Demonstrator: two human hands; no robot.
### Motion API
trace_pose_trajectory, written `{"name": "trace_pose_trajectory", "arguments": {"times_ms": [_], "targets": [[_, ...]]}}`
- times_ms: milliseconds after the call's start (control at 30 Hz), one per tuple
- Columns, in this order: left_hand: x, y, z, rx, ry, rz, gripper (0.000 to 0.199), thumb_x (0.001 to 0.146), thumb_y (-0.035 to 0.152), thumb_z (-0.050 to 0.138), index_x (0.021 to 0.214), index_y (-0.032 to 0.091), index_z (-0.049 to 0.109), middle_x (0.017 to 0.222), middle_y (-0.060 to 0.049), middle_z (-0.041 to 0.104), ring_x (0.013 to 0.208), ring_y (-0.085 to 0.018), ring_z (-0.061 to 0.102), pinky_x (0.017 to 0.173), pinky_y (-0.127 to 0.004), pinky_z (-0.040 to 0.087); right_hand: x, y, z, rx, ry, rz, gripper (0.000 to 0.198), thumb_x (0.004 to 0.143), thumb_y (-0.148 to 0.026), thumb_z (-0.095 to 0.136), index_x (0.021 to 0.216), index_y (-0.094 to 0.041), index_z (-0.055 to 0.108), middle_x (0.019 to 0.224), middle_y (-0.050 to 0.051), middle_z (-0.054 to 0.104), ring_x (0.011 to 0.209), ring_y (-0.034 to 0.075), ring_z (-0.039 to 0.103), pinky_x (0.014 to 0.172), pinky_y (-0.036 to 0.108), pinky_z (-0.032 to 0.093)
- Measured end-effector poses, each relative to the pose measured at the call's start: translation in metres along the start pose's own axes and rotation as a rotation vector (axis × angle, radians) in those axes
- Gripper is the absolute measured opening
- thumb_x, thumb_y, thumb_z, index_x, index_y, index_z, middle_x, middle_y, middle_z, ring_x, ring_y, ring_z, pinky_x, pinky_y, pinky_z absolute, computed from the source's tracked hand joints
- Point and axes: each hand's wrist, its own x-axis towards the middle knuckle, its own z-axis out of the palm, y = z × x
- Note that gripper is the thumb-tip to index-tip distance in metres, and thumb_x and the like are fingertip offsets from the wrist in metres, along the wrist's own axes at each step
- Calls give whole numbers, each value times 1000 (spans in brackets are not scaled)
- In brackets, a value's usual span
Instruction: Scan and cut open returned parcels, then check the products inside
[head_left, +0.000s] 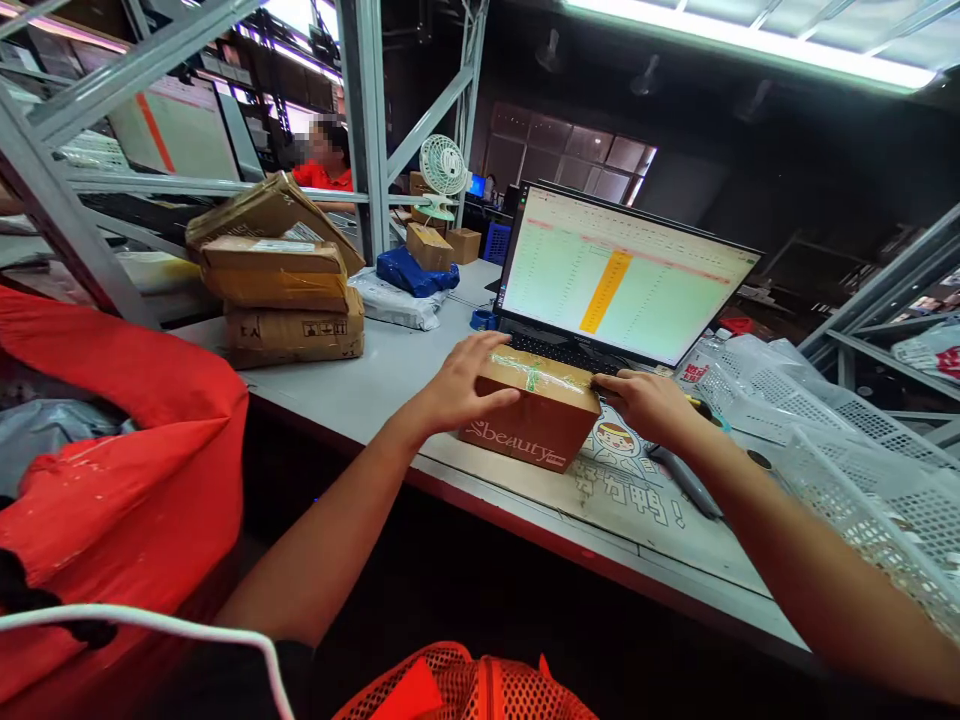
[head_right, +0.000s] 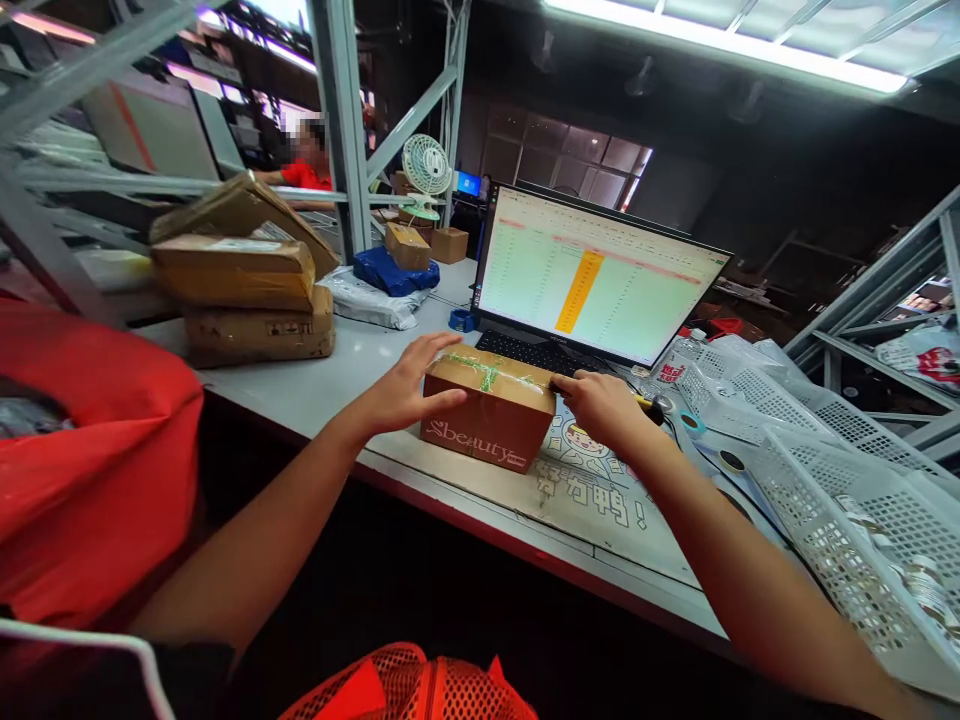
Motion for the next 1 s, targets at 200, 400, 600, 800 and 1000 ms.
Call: {"name": "trace_pose_trajectory", "arguments": {"times_ms": [200, 400, 600, 800, 1000], "targets": [[58, 52, 26, 549, -201, 48, 43, 109, 46, 46, 120, 14, 74, 125, -16, 71, 123, -33, 61, 110, -48, 46, -17, 15, 60, 576, 253, 26, 47, 100, -34, 61, 145, -23, 68, 132, 13, 76, 119, 29, 72, 106, 44, 55], [72, 38, 39, 637, -190, 87, 38, 107, 38, 44, 105, 13, 73, 108, -18, 74, 112, -32, 64, 99, -43, 50, -47, -1, 125, 575, 122, 141, 34, 96, -25, 65, 127, -20, 76, 120, 16, 73, 110, 27, 72, 102, 44, 57], [81, 42, 38, 610, -263, -30, 53, 106, 51, 38, 93, 17, 76, 103, -17, 77, 98, -32, 70, 88, -42, 51, -30, -2, 122, 643, 179, 212, 26, 95, -22, 64, 115, -18, 81, 124, 19, 75, 119, 32, 70, 107, 51, 53], [92, 44, 42, 632, -267, -90, 55, 103, 47, 36, 86, 18, 79, 99, -19, 79, 93, -36, 73, 82, -43, 51, 59, -4, 57, 908, 280, 89, 45, 110, -38, 45, 141, -20, 72, 135, 11, 76, 122, 21, 71, 106, 33, 54], [86, 46, 39, 689, -234, -67, 54, 103, 40, 34, 91, 17, 80, 101, -20, 80, 93, -37, 74, 81, -45, 51, 98, -15, 27, 970, -126, -132, 48, 100, -60, 63, 127, -25, 83, 123, 5, 82, 110, 25, 72, 101, 35, 54]]}}
